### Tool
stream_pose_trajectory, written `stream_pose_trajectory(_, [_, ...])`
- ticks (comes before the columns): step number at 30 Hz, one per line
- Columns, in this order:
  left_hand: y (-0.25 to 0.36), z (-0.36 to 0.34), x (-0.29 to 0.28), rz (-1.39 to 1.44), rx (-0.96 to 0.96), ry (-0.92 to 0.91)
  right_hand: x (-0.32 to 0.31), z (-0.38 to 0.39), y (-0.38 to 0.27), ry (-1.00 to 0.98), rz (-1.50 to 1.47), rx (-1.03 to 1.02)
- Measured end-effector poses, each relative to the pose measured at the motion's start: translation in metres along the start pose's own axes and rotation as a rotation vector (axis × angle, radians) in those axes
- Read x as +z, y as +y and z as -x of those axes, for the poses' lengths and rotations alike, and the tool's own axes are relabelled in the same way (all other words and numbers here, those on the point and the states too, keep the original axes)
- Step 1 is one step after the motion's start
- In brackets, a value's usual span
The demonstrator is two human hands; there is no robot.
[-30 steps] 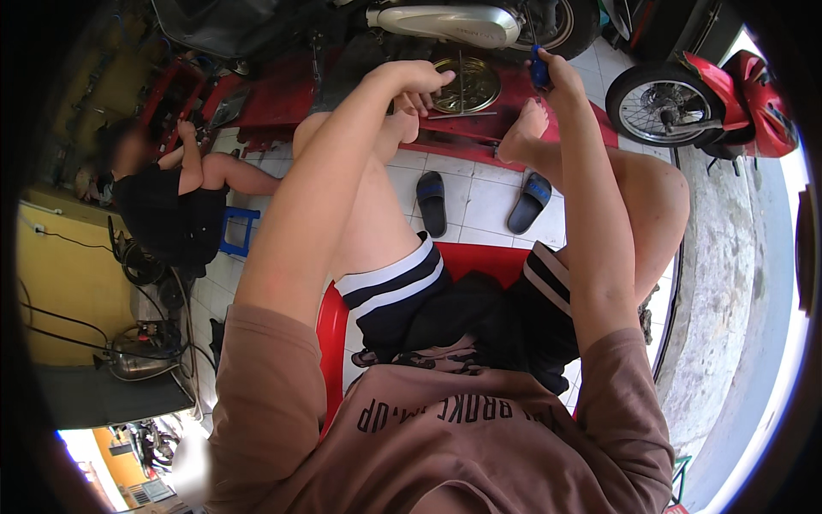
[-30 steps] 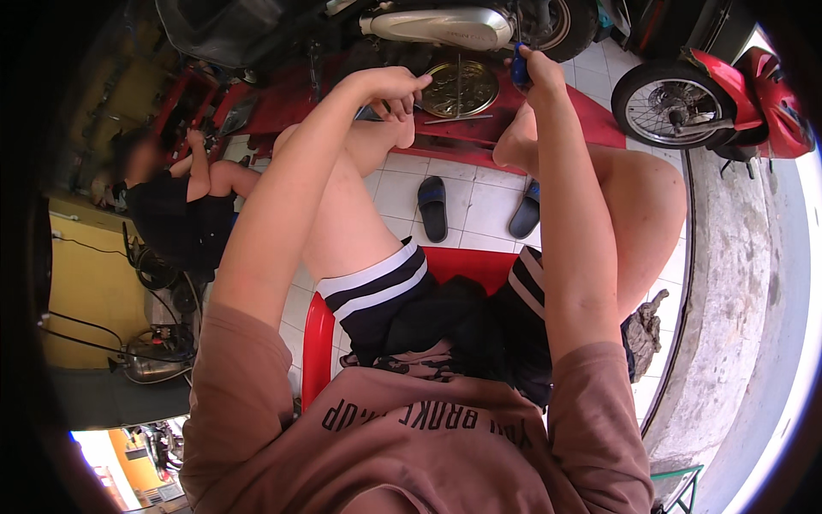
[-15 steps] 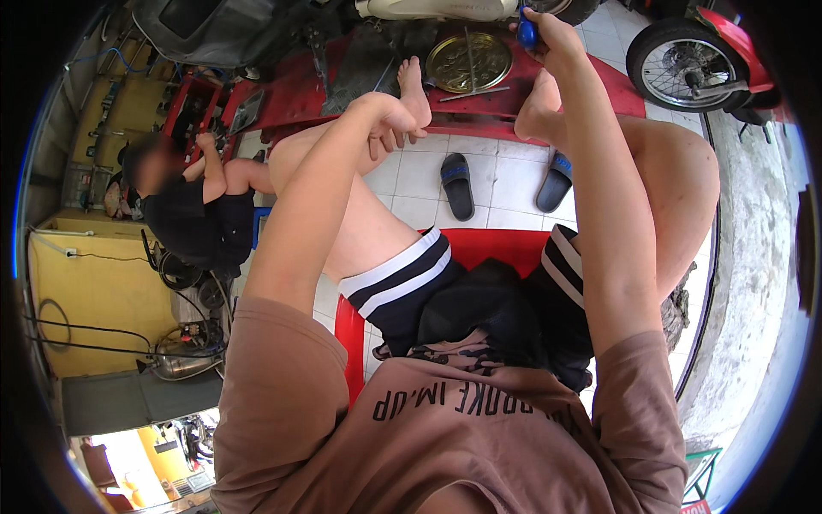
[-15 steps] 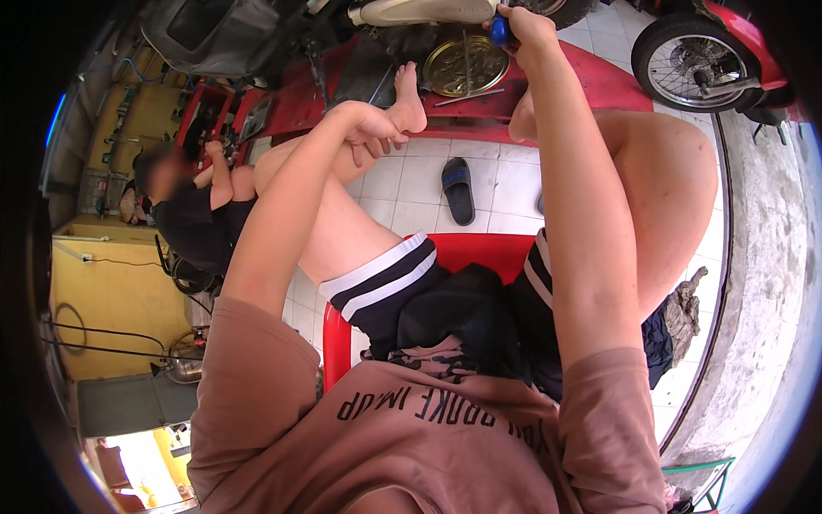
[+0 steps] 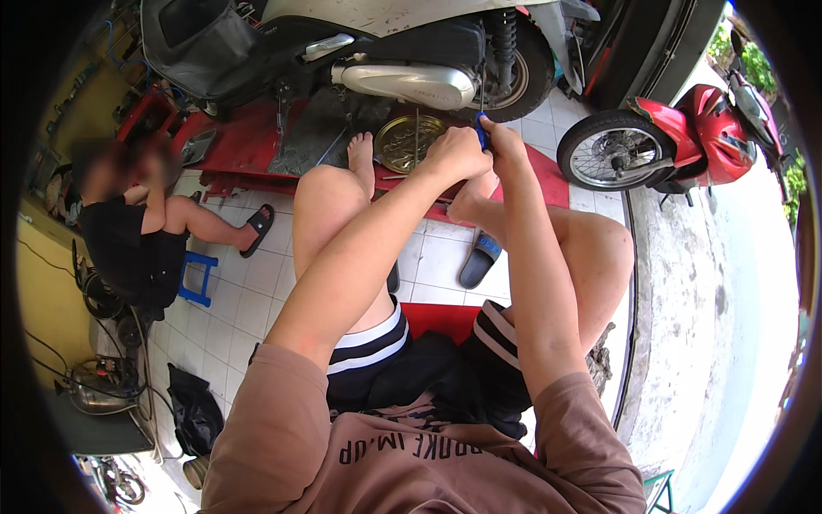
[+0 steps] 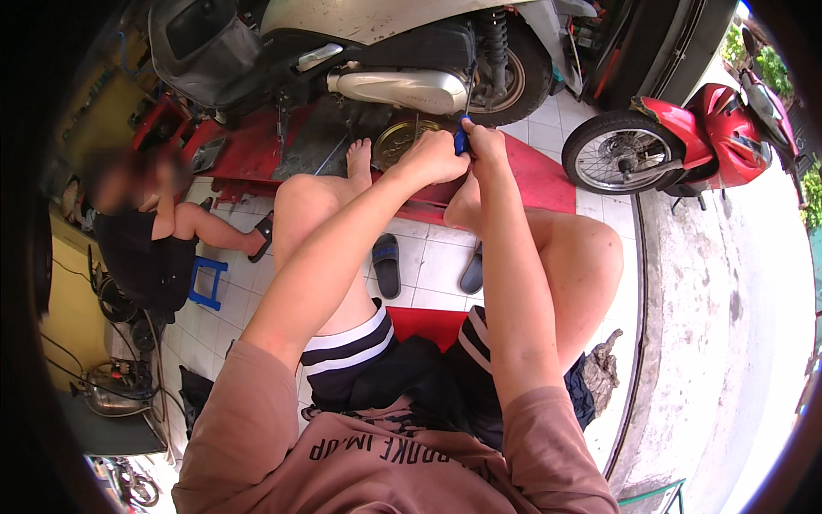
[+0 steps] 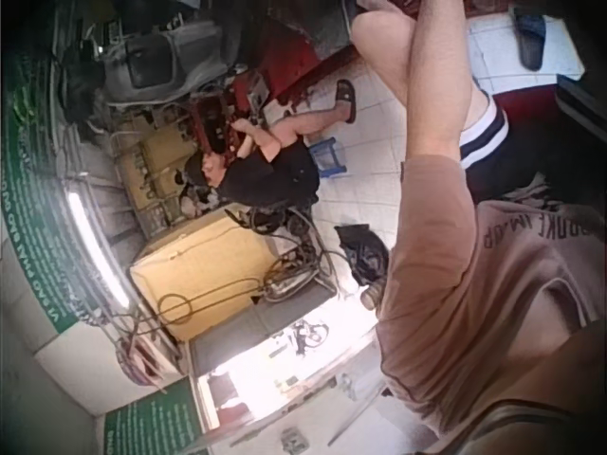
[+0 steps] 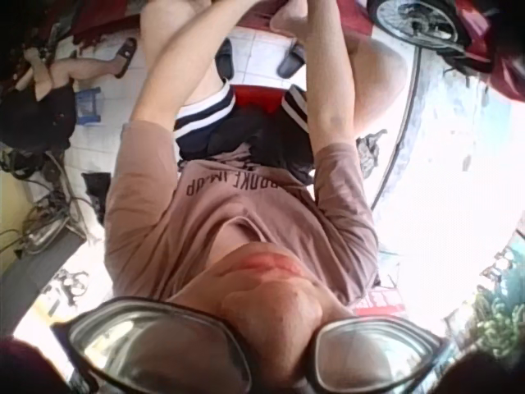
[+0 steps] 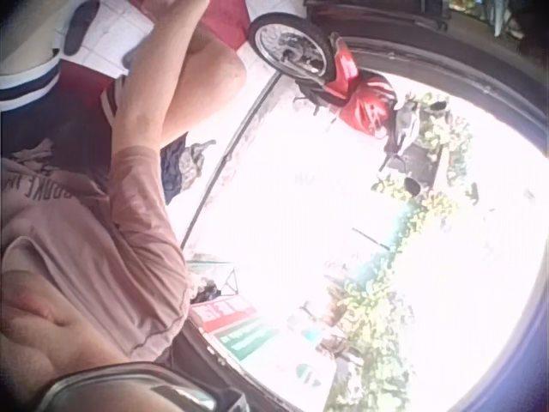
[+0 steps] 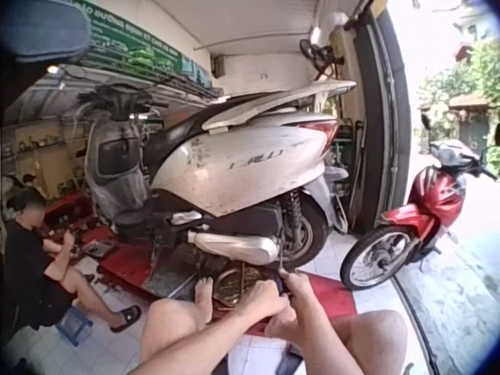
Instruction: The person uses a screwdriver to work on the engine area of a white motorcycle raised on a red lift. They repeatedly insert and turn the tool in the engine casing while sitting on a red plastic chair. A metal pan is positioned underneath to catch fluids.
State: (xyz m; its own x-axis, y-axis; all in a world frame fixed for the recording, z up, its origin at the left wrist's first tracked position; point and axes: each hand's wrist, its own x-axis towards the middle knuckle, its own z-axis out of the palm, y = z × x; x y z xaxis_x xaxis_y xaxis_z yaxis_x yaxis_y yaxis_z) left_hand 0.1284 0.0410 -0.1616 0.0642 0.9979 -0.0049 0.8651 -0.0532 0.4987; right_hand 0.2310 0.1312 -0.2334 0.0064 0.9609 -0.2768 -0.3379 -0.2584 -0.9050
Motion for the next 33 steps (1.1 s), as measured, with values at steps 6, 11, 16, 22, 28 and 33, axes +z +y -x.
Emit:
stream_pose_trajectory(6, [0.008, 0.011, -0.007, 0.084, -0.109, 0.150, -0.002, 0.009, -0.005, -0.153, -0.094, 0.080])
stream_pose_trajectory(11, [0.005, -0.008, 0.002, 0.623, -0.332, -0.072, 0.005, 0.042, -0.025, -0.346, -0.350, 0.204])
stream_pose_trajectory(16, [-0.008, -0.017, 0.016, 0.928, -0.364, -0.075, 0.001, 0.035, -0.025, -0.517, -0.345, 0.249])
stream_pose_trajectory(22, [0.002, 0.022, -0.010, 0.091, 0.077, 0.336, -0.013, 0.014, -0.013, -0.417, -0.272, 0.244])
stream_pose_trajectory(28, [-0.002, 0.028, -0.017, -0.089, 0.149, 0.301, -0.012, 0.006, -0.012, -0.460, -0.223, 0.227])
stream_pose_trajectory(33, [0.004, 0.027, -0.011, -0.156, 0.164, 0.315, -0.016, 0.003, -0.014, -0.466, -0.170, 0.206])
